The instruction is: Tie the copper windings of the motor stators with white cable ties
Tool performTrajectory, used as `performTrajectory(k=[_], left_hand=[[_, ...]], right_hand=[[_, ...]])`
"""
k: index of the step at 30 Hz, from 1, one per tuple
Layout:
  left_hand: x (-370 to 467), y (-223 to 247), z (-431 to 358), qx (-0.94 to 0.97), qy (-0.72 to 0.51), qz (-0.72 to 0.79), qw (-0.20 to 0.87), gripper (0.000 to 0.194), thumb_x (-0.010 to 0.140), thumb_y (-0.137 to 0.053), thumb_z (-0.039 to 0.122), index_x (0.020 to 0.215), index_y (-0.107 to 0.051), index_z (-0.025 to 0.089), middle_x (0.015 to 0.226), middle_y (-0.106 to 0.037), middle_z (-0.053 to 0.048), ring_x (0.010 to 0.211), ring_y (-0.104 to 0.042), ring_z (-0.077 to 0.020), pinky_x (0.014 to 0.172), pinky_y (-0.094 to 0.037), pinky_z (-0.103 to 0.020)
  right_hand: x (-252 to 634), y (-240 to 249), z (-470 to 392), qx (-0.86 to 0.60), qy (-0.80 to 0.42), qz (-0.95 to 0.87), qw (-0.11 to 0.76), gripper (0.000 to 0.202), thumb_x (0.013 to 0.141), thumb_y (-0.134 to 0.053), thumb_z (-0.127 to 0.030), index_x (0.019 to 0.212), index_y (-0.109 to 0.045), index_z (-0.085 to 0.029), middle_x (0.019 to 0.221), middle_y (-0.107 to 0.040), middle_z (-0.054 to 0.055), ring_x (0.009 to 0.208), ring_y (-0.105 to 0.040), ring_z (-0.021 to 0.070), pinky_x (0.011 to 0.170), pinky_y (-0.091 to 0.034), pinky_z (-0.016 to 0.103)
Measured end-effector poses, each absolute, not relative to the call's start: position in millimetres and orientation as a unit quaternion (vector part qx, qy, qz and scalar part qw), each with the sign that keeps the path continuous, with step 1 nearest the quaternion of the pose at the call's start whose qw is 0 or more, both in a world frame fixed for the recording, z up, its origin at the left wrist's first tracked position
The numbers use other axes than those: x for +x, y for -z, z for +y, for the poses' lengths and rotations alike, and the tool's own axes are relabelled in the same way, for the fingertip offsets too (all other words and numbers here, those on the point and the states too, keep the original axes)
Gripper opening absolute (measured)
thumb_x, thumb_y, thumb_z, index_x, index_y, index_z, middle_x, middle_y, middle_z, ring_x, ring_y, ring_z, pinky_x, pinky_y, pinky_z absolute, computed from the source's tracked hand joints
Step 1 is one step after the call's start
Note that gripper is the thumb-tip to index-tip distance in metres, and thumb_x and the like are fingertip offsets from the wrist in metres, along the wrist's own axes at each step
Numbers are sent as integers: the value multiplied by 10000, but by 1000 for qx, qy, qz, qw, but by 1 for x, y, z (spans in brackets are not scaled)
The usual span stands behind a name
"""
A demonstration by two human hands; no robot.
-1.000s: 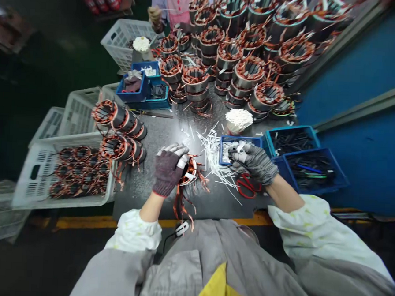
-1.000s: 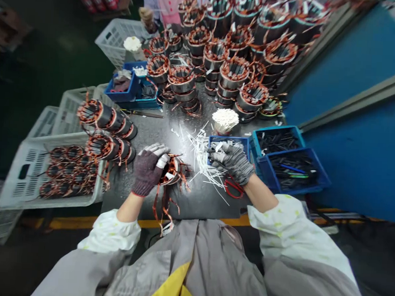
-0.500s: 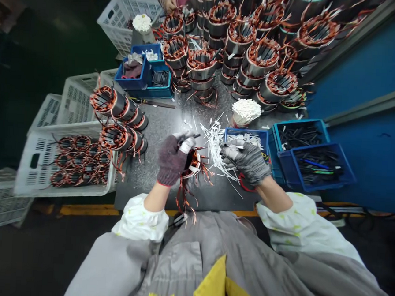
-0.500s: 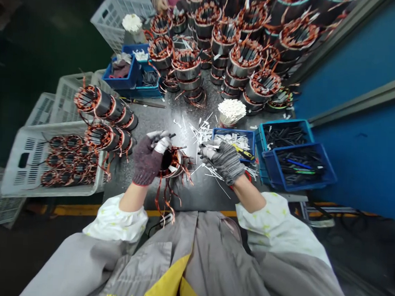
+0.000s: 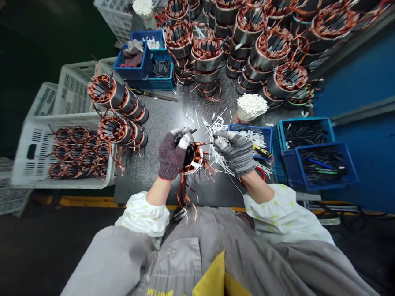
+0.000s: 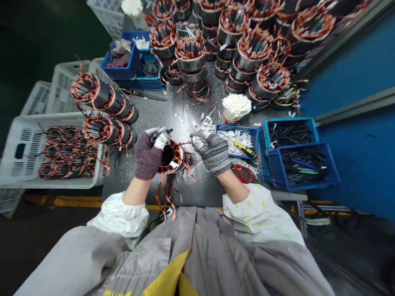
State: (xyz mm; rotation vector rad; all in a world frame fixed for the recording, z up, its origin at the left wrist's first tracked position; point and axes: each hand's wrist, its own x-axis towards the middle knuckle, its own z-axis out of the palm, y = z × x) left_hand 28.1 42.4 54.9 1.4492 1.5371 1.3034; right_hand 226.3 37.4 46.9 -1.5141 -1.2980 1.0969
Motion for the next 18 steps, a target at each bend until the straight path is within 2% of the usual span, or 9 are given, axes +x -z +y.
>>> performTrajectory(k=[3, 8, 10, 12, 14, 16, 18], left_hand=[[26, -52, 41, 562, -485, 590, 319, 243, 914, -661, 376, 1071, -680, 191, 1069, -772, -61, 960, -733, -158, 876, -586, -318], [24, -49, 42, 567, -479, 592, 314, 275, 913, -663, 403, 1092, -679, 195, 1087, -770, -68, 993, -729, -172, 902, -579, -339], [24, -49, 42, 550, -494, 593, 321, 279, 905, -668, 417, 1078, -674, 198, 1072, -772, -61, 962, -734, -165, 879, -587, -323], [22, -50, 42, 522, -522, 590, 327, 292, 891, -679, 441, 1063, -663, 206, 1051, -773, -50, 917, -738, -153, 845, -595, -303], [20, -51, 41, 499, -546, 590, 324, 306, 877, -691, 462, 1049, -652, 212, 1037, -772, -44, 900, -737, -147, 840, -596, -295], [19, -51, 41, 490, -556, 593, 314, 314, 871, -694, 477, 1036, -646, 214, 1036, -768, -44, 917, -733, -149, 861, -592, -298], [19, -52, 42, 495, -555, 593, 308, 322, 863, -700, 492, 1019, -646, 215, 1022, -767, -40, 918, -731, -150, 866, -591, -300]], right_hand=[[223, -52, 36, -610, -412, -538, 411, 280, 848, -601, -376, 1012, -767, -221, 854, -757, 54, 722, -699, 204, 690, -579, 354], [209, -57, 38, -559, -342, -644, 394, 289, 870, -562, -335, 1037, -776, -234, 1045, -768, 70, 1006, -706, 241, 937, -560, 410], [212, -55, 38, -535, -379, -633, 411, 296, 861, -581, -373, 1041, -769, -233, 1042, -767, 72, 977, -714, 236, 899, -572, 394], [222, -51, 36, -555, -441, -555, 436, 349, 880, -571, -446, 1097, -741, -233, 996, -765, 72, 845, -727, 218, 750, -591, 366], [237, -45, 31, -598, -468, -503, 413, 383, 917, -530, -484, 1137, -718, -233, 946, -761, 71, 736, -718, 199, 640, -574, 336], [249, -36, 23, -624, -458, -520, 361, 333, 914, -560, -468, 1078, -737, -239, 927, -762, 73, 779, -722, 213, 686, -579, 348], [253, -27, 14, -624, -433, -571, 312, 243, 892, -611, -414, 980, -761, -245, 956, -769, 80, 916, -720, 247, 834, -573, 386]])
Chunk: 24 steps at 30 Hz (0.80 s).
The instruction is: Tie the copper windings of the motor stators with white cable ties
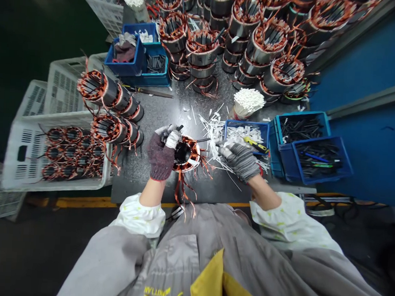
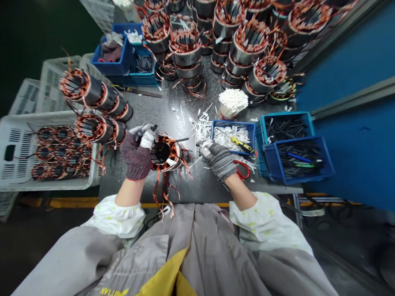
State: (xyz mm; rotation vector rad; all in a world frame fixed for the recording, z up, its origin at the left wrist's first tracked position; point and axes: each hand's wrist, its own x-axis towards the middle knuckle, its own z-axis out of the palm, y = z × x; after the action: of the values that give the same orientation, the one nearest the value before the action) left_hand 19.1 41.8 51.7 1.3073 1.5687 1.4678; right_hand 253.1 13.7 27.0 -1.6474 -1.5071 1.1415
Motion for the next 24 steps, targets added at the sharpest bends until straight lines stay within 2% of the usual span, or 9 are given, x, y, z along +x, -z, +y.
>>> performTrajectory(k=[3, 5, 8, 16, 22, 24], left_hand=[[21, -51, 44, 500, -549, 591, 315, 326, 857, -705, 495, 1011, -644, 215, 1015, -767, -38, 889, -731, -147, 843, -595, -297], [23, -51, 45, 503, -544, 592, 317, 314, 864, -698, 480, 1018, -642, 212, 1032, -765, -42, 905, -732, -149, 849, -595, -299], [22, -51, 44, 508, -542, 591, 315, 294, 866, -699, 452, 1025, -647, 210, 1041, -765, -41, 936, -730, -150, 861, -595, -298], [22, -50, 43, 522, -532, 592, 308, 298, 872, -696, 455, 1041, -659, 211, 1028, -765, -40, 933, -728, -145, 872, -593, -293], [21, -51, 43, 522, -531, 587, 316, 316, 865, -702, 480, 1025, -653, 212, 1020, -764, -39, 912, -727, -149, 862, -595, -303], [21, -51, 43, 523, -530, 586, 319, 316, 868, -702, 481, 1031, -658, 213, 1012, -761, -37, 901, -726, -147, 857, -595, -301]], right_hand=[[247, -15, 2, -629, -369, -643, 233, 245, 920, -572, -349, 999, -767, -223, 1035, -769, 107, 1003, -698, 283, 946, -533, 429], [241, -10, -1, -637, -311, -684, 170, 294, 956, -515, -326, 1046, -759, -188, 1048, -764, 133, 973, -694, 290, 928, -530, 428], [236, -6, -5, -648, -266, -700, 138, 319, 986, -479, -321, 1052, -748, -164, 1014, -759, 139, 923, -686, 277, 882, -531, 396], [221, -15, 2, -650, -282, -687, 159, 293, 969, -496, -266, 1108, -741, -183, 1046, -746, 121, 914, -687, 260, 859, -536, 365], [224, -8, 1, -652, -353, -604, 294, 248, 914, -537, -276, 998, -759, -204, 974, -774, 68, 895, -698, 237, 877, -539, 359], [226, -5, -4, -669, -358, -571, 312, 240, 905, -552, -302, 960, -764, -204, 929, -775, 65, 857, -700, 235, 855, -543, 356]])
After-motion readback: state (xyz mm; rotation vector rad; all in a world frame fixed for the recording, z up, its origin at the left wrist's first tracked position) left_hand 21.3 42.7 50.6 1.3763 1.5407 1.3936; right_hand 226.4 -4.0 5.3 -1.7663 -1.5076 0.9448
